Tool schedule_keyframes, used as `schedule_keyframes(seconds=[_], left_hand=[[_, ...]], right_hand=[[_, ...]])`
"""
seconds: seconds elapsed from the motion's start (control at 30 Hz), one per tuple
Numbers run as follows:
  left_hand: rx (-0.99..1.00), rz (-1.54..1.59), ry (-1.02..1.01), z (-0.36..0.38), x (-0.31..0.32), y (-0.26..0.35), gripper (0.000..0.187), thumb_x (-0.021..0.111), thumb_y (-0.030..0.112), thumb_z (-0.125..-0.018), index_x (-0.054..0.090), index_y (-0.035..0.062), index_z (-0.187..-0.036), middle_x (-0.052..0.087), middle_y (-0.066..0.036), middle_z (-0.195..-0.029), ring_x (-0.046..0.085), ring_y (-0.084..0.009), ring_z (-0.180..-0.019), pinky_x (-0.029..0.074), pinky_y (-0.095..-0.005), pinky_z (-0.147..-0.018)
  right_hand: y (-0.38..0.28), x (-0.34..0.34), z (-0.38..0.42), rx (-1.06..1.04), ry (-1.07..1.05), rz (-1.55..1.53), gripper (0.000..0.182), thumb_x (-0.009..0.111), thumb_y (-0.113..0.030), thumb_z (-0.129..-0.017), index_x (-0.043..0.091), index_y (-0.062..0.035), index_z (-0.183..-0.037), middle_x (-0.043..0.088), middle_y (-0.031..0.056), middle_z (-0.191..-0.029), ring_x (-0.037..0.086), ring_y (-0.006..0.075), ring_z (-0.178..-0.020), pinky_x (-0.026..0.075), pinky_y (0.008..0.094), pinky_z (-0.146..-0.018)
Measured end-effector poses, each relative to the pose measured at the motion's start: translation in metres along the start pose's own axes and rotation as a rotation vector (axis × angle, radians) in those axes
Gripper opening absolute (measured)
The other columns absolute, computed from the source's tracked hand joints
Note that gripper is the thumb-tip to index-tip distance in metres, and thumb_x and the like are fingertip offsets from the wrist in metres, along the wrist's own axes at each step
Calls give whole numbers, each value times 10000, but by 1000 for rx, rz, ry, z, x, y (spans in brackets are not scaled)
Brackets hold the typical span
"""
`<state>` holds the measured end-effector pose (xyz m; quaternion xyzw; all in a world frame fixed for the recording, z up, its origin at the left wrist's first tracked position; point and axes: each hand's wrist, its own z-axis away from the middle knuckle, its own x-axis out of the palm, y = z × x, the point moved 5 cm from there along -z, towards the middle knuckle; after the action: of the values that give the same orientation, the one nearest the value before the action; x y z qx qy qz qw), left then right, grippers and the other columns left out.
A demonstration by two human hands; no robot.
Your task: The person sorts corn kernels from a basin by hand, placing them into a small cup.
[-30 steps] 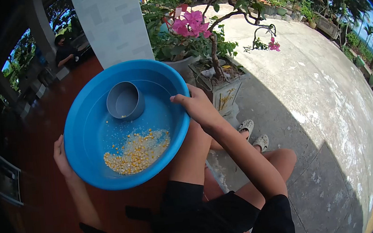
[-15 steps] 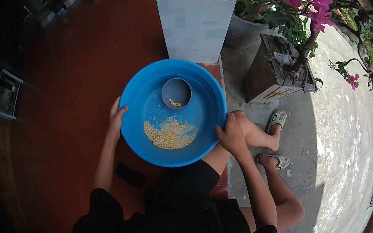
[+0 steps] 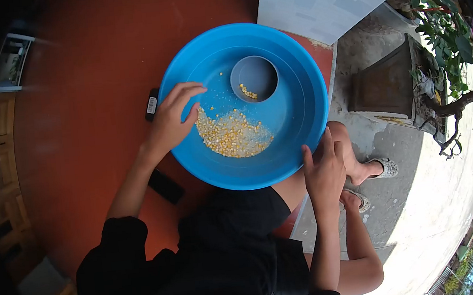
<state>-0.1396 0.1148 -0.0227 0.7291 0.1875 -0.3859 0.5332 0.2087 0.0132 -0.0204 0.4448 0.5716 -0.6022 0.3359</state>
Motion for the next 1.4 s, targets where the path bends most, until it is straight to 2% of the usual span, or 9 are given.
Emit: schedule_keyframes(seconds=[0.23,0.37,0.57,0.67,0.77,0.8,0.93,1.13,1.4], left_hand=[[-5,-70,-656,38,93,15,350,756,41,-950,694,7,-1293,669,-194,-1212,685,-382,-1158,559,-486,-1022],[-3,-145,-684,37,114,16,265,768,56,-933,728,-18,-1184,697,-221,-1171,697,-390,-1146,561,-493,-1013],[0,33,-689,38,128,28,86,759,18,-913,788,-32,-978,766,-224,-988,749,-393,-992,576,-486,-922],[-49,191,-617,36,121,42,93,751,13,-923,805,-26,-987,785,-204,-967,762,-375,-966,584,-464,-891],[-102,285,-583,34,129,58,130,761,23,-928,817,-17,-1038,798,-191,-997,772,-358,-956,592,-441,-869],[-85,305,-550,34,132,62,135,766,29,-928,819,-15,-1044,800,-191,-998,775,-353,-946,593,-436,-861],[-30,313,-453,29,136,72,143,770,30,-939,824,-9,-1065,808,-189,-998,782,-347,-903,598,-426,-833],[-111,419,-453,26,113,78,147,749,46,-975,827,-2,-1089,818,-198,-987,812,-300,-955,621,-401,-849],[-602,1303,-538,58,89,70,262,706,75,-1068,732,-59,-1292,788,-168,-1197,788,-273,-1136,649,-347,-1005]], right_hand=[[7,12,-2,62,-57,-163,613,773,-140,-960,554,87,-1485,728,239,-1039,743,361,-872,590,466,-792],[3,7,-4,73,-101,-157,610,772,-134,-959,549,94,-1480,730,235,-1030,743,356,-865,591,464,-788],[-11,-14,-3,-113,-23,9,603,769,-123,-948,569,29,-1496,661,251,-1282,734,398,-886,599,490,-765],[-22,-28,-9,-170,-116,-69,587,763,-120,-946,596,-49,-1504,618,222,-1384,719,381,-1069,601,482,-820],[-32,-23,-3,-420,-279,28,550,761,-169,-957,630,-110,-1488,625,171,-1414,651,337,-1268,555,505,-978],[-34,-17,3,-554,-262,109,455,747,-287,-982,704,-143,-1411,643,130,-1427,587,287,-1380,431,559,-1186],[-25,6,22,-675,-386,44,448,698,-499,-996,787,-137,-1245,728,70,-1310,599,250,-1387,241,651,-1326],[-31,7,46,-685,-333,154,566,726,-620,-916,790,-150,-1224,747,36,-1237,657,214,-1285,300,646,-1297],[-81,-11,106,-559,-238,145,552,703,-620,-925,766,-94,-1079,730,50,-1058,681,226,-1114,443,546,-1140]])
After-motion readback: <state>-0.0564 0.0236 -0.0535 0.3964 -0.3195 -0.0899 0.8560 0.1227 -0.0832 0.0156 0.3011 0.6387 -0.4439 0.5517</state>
